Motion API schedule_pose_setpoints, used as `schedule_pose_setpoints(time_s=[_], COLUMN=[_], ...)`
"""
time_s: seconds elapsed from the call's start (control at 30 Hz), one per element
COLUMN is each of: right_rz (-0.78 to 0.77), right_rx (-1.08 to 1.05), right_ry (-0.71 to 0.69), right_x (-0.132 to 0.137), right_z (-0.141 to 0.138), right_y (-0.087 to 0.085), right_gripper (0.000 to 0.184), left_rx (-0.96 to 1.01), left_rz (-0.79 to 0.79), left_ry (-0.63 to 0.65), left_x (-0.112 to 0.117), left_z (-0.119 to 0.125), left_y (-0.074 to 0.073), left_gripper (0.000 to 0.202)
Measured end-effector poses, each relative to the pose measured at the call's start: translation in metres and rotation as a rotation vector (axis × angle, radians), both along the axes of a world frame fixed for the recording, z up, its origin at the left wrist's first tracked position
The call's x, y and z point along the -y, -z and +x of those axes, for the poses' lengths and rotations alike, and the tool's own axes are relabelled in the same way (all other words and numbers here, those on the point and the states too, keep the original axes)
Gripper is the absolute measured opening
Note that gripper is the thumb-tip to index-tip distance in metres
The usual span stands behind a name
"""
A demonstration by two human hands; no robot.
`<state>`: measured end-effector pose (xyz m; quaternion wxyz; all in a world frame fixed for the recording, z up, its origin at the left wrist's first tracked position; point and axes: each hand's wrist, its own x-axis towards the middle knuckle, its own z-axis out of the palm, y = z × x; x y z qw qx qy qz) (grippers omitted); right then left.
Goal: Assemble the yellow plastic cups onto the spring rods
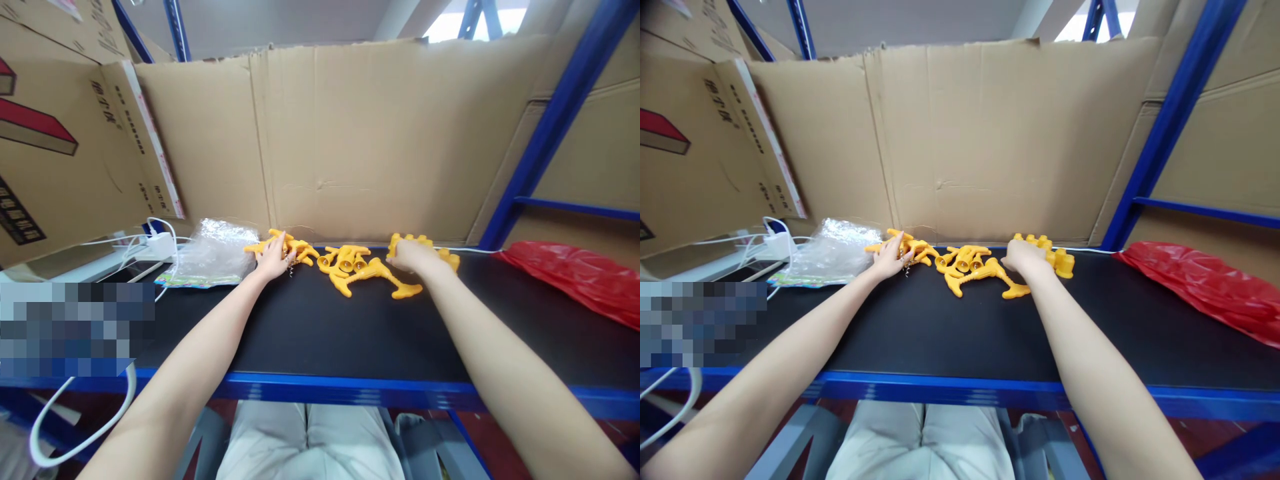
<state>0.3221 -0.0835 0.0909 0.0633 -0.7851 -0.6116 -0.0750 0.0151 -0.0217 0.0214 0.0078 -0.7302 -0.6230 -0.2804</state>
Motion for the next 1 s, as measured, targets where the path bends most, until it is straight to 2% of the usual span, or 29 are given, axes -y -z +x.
schedule_pose_setpoints(time_s=[0.1, 0.23, 0.37, 0.53, 0.63, 0.8, 0.9, 1.0], right_rz=[-0.121, -0.112, -0.083, -0.072, -0.063, -0.030, 0.070, 0.190], right_rx=[-0.030, -0.081, -0.147, -0.206, -0.243, -0.135, -0.038, -0.007], right_ry=[-0.025, -0.080, -0.120, -0.223, -0.257, -0.168, -0.095, -0.097], right_x=[-0.003, -0.010, -0.022, -0.030, -0.029, -0.020, -0.012, -0.003], right_z=[-0.006, -0.006, 0.000, 0.008, 0.010, 0.009, 0.005, 0.000], right_y=[0.007, 0.016, 0.028, 0.041, 0.043, 0.028, 0.012, -0.001], right_gripper=[0.033, 0.033, 0.035, 0.020, 0.018, 0.017, 0.027, 0.032], left_rx=[-0.049, -0.110, -0.118, -0.052, -0.088, -0.182, -0.171, -0.162], left_rz=[-0.083, -0.103, -0.076, -0.003, 0.050, 0.065, 0.053, 0.063], left_ry=[-0.051, -0.111, -0.147, -0.151, -0.131, -0.093, -0.086, -0.076], left_x=[0.000, -0.002, -0.001, 0.006, 0.008, 0.011, 0.014, 0.016], left_z=[-0.001, -0.001, 0.001, 0.005, 0.006, 0.006, 0.009, 0.011], left_y=[0.002, 0.002, -0.002, -0.006, -0.005, -0.002, -0.004, -0.008], left_gripper=[0.068, 0.060, 0.061, 0.047, 0.045, 0.054, 0.052, 0.047])
